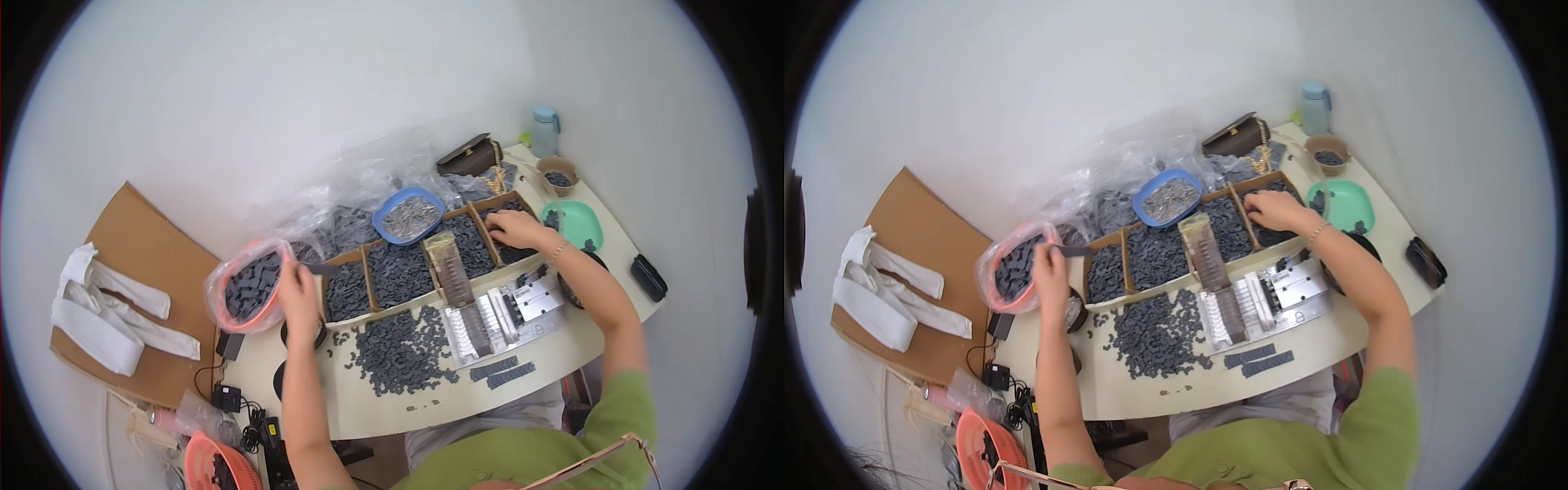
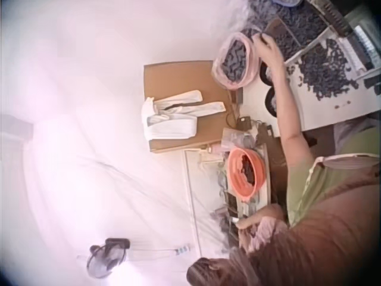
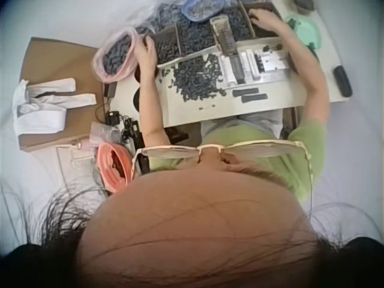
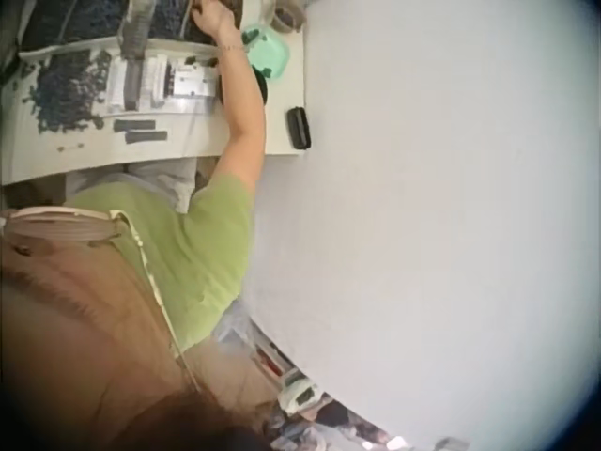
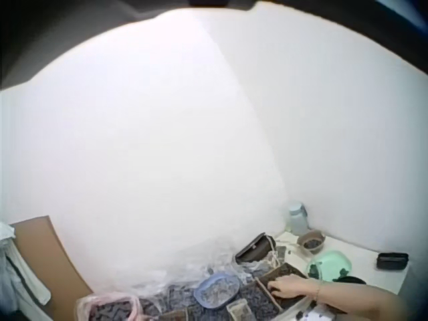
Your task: The person picks up grey plastic pieces and small metal rings by hand, placing the rings into a metal press machine and adding the plastic components one by one.
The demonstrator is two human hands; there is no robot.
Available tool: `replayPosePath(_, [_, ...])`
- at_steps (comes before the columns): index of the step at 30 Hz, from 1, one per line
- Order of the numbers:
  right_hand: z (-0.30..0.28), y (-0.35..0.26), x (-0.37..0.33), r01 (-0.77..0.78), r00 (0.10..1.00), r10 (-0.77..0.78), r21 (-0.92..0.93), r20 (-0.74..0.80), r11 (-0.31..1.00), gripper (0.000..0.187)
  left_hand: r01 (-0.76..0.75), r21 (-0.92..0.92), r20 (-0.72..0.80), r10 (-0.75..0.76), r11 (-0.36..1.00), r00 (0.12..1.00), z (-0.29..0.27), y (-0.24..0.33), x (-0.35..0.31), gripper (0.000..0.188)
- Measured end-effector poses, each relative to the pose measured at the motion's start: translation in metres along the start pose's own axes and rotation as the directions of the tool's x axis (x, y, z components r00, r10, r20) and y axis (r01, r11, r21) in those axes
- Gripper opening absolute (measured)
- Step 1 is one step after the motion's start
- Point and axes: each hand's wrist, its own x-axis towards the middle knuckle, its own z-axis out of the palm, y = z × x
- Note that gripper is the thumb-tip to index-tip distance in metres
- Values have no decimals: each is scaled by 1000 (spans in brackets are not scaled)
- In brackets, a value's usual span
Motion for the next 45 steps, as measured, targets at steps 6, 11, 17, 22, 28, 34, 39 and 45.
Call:
replayPosePath(6, [-23,-14,-27,169,967,-183,-94,-179,981,6,-239,658,-81,382,714,921,-36,-104,37,27])
replayPosePath(11, [-30,-37,-39,182,902,-194,-68,-386,981,6,-291,337,361,162,895,918,25,-82,-3,10])
replayPosePath(17, [-30,-79,-67,283,929,-194,271,-314,920,16,-464,567,575,75,681,814,63,-85,-20,18])
replayPosePath(22, [-7,-97,-90,256,967,-221,565,-131,784,24,-246,400,383,83,883,920,50,-60,-21,24])
replayPosePath(28, [8,-108,-107,157,979,-204,657,-5,737,28,204,-266,620,5,942,785,65,57,-105,16])
replayPosePath(34, [22,-108,-113,187,966,-259,660,11,727,28,-172,-235,619,283,957,733,82,77,-169,14])
replayPosePath(39, [27,-109,-120,213,955,-295,600,41,771,24,-138,-188,648,229,972,726,81,80,-168,15])
replayPosePath(45, [49,-116,-122,481,869,-438,187,-232,856,16,-163,-268,626,300,950,719,89,74,-170,12])
